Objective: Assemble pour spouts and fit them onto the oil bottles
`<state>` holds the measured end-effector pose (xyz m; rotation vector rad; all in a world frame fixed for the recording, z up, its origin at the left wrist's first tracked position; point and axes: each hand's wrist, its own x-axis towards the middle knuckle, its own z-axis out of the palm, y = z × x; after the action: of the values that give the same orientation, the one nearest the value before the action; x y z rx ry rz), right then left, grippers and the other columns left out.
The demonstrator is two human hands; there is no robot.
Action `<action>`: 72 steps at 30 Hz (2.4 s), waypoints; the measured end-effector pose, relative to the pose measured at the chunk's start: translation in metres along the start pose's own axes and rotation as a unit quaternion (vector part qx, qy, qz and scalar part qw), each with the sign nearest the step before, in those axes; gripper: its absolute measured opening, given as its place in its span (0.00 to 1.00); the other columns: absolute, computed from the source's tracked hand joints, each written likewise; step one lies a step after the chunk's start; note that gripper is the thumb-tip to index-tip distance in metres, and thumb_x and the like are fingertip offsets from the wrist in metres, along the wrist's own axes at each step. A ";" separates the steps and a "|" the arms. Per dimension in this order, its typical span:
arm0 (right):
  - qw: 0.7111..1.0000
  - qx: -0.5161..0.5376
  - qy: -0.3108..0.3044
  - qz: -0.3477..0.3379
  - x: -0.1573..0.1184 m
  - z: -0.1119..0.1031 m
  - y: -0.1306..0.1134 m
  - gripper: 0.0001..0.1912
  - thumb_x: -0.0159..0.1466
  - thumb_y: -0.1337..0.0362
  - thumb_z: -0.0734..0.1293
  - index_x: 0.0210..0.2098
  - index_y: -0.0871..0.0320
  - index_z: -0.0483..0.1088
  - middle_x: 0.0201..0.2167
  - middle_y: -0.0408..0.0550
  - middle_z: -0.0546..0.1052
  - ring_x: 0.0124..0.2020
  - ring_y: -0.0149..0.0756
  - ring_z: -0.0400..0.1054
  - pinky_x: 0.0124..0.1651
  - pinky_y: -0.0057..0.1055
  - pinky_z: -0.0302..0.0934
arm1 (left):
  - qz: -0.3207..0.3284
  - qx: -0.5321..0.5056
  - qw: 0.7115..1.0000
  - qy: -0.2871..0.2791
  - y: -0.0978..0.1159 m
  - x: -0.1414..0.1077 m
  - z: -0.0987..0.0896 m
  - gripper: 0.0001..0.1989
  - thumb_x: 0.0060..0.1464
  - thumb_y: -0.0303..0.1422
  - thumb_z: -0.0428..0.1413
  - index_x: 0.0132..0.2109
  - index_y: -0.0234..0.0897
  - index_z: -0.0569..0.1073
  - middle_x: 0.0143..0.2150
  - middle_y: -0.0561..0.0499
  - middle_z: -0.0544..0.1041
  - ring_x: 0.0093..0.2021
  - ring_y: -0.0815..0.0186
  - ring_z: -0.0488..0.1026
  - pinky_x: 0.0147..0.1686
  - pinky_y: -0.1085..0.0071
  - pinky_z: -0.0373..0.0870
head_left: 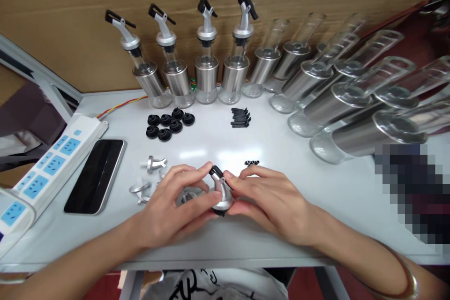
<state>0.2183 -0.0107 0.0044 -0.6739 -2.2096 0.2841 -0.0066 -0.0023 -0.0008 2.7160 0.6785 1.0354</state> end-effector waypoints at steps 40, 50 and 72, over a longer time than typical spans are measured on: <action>0.998 0.058 0.009 -0.001 0.005 -0.002 0.002 0.10 0.70 0.71 0.54 0.42 0.61 0.66 0.23 0.43 0.74 0.23 0.30 0.65 0.33 0.29 0.65 | -0.071 -0.016 0.997 0.004 -0.002 0.004 -0.002 0.10 0.69 0.33 0.43 0.47 0.34 0.66 0.35 0.49 0.77 0.33 0.66 0.73 0.47 0.62 0.63; 0.999 0.045 -0.028 0.014 0.004 -0.003 0.005 0.16 0.69 0.58 0.55 0.44 0.63 0.66 0.26 0.49 0.75 0.27 0.36 0.70 0.33 0.34 0.64 | -0.073 -0.008 0.997 0.011 0.001 0.003 -0.003 0.12 0.69 0.33 0.42 0.46 0.36 0.69 0.34 0.49 0.79 0.32 0.65 0.74 0.47 0.61 0.63; 0.995 0.008 -0.080 0.060 0.004 0.001 0.000 0.16 0.60 0.64 0.62 0.48 0.60 0.63 0.29 0.46 0.76 0.27 0.35 0.69 0.31 0.31 0.63 | -0.052 -0.011 0.999 0.005 0.000 0.004 0.003 0.06 0.66 0.32 0.49 0.47 0.35 0.67 0.31 0.52 0.78 0.30 0.68 0.75 0.46 0.62 0.63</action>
<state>0.2152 -0.0082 0.0059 -0.8005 -2.3192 0.4308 -0.0014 -0.0002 -0.0007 2.6278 0.7950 1.0269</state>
